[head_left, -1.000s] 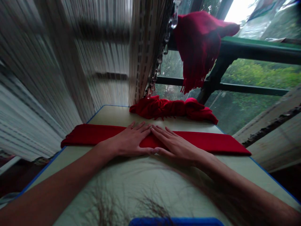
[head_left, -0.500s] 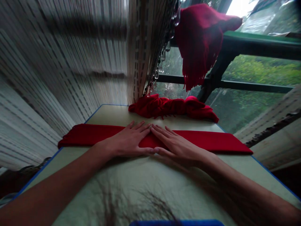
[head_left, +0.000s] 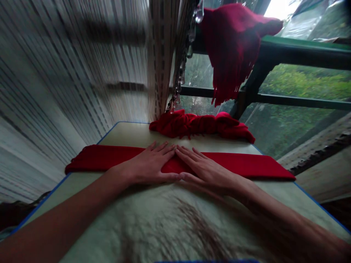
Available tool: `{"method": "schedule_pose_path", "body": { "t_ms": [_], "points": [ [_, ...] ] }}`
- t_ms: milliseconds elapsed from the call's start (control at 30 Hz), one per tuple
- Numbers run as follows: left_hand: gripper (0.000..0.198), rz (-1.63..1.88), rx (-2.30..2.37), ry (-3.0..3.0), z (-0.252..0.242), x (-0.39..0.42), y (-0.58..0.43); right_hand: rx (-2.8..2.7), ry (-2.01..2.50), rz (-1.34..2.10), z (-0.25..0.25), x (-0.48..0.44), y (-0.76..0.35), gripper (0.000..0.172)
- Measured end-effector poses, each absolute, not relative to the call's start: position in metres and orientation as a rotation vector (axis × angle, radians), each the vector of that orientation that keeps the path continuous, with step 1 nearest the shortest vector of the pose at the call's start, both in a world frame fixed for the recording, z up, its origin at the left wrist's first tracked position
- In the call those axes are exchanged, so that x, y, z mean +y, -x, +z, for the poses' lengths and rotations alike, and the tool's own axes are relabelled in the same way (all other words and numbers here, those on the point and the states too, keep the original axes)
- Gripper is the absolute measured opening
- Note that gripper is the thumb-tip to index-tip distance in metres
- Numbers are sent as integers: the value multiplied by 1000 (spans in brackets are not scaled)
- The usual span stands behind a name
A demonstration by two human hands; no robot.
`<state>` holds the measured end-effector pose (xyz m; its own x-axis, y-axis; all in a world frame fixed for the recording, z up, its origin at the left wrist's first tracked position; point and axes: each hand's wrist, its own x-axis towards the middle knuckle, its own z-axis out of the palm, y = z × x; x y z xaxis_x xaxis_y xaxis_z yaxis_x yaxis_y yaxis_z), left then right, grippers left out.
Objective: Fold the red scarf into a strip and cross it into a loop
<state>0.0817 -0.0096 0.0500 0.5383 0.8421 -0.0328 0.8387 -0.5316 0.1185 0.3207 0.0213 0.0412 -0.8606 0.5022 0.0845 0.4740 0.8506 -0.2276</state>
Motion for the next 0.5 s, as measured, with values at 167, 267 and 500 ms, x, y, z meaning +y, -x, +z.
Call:
{"method": "schedule_pose_path", "body": {
  "t_ms": [167,267,500],
  "points": [
    [99,47,1441,-2644,49,-9,-82,-2860,741,296,38,23,-321,81],
    [99,52,1446,-2632,49,-8,-82,-2851,726,285,36,24,-322,81],
    [103,43,1359,-2634,55,-9,-79,-2868,721,325,39,23,-323,92]
  ]
}}
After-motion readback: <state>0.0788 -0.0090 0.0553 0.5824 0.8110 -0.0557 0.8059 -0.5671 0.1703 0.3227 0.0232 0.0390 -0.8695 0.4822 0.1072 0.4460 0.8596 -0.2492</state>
